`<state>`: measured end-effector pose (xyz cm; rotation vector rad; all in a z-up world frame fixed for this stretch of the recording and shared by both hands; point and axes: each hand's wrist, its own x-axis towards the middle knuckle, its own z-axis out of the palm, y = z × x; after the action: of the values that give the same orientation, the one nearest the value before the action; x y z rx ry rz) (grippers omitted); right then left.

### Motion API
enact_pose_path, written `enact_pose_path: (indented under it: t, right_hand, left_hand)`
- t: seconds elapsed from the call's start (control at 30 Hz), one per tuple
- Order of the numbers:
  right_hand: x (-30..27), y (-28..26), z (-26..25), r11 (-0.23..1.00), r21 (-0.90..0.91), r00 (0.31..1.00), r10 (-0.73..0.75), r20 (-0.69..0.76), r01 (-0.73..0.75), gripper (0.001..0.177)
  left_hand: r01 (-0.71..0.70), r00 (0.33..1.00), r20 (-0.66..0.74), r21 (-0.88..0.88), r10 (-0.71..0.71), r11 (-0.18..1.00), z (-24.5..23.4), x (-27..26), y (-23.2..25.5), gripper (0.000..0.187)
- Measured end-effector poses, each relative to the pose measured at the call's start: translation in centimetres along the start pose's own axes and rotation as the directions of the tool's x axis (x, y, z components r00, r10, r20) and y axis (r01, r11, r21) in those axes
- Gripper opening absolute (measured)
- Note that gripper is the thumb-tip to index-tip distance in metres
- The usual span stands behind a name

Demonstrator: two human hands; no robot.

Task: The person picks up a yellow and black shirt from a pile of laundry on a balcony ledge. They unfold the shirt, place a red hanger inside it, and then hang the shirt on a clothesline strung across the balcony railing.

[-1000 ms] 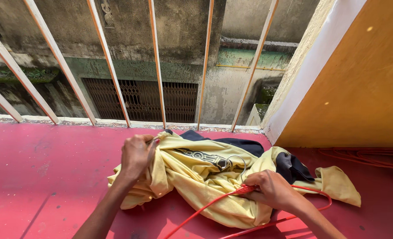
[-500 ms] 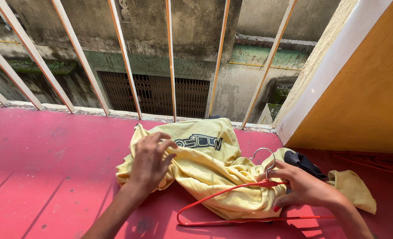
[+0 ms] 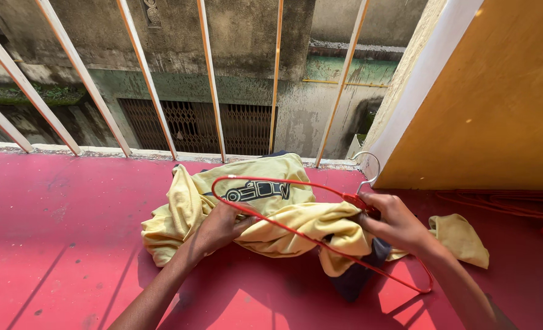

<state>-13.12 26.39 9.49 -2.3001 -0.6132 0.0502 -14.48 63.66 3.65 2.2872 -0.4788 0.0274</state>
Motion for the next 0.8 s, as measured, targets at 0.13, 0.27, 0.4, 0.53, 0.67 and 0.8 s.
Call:
enact_pose_path:
  t: [0.13, 0.27, 0.4, 0.53, 0.67, 0.8]
  right_hand:
    - [2.1, 1.5, 1.9, 0.954, -0.255, 0.981, 0.12, -0.151, -0.156, 0.033]
    - [2.7, 2.3, 5.4, 0.907, -0.35, 0.957, 0.149, -0.25, -0.233, 0.031]
    - [2.4, 3.7, 6.3, 0.925, -0.299, 0.941, 0.139, -0.307, -0.234, 0.031]
    - [2.9, 5.8, 5.0, 0.988, -0.099, 0.954, 0.084, -0.289, -0.117, 0.03]
    - [2.1, 7.1, 2.7, 0.98, 0.17, 0.964, 0.141, -0.226, -0.103, 0.03]
    - [0.0, 7.3, 0.1, 0.964, 0.19, 0.956, 0.224, -0.192, -0.188, 0.034]
  left_hand:
    - [0.081, 0.995, -0.058, 0.011, -0.081, 0.997, 0.4, -0.3, 0.3, 0.022]
    - [-0.066, 0.975, -0.2, 0.145, 0.094, 0.987, 0.9, -1.8, 2.7, 0.024]
    - [-0.276, 0.874, -0.3, 0.341, 0.382, 0.899, 3.2, -3.1, 6.8, 0.051]
    - [-0.34, 0.884, -0.184, 0.379, 0.43, 0.861, 4.8, -2.8, 8.0, 0.032]
    - [-0.036, 0.946, -0.317, 0.119, 0.072, 0.992, 5.6, -1.1, 4.8, 0.007]
    - [0.063, 0.884, -0.465, 0.025, -0.045, 0.998, 5.2, 0.0, -0.1, 0.011]
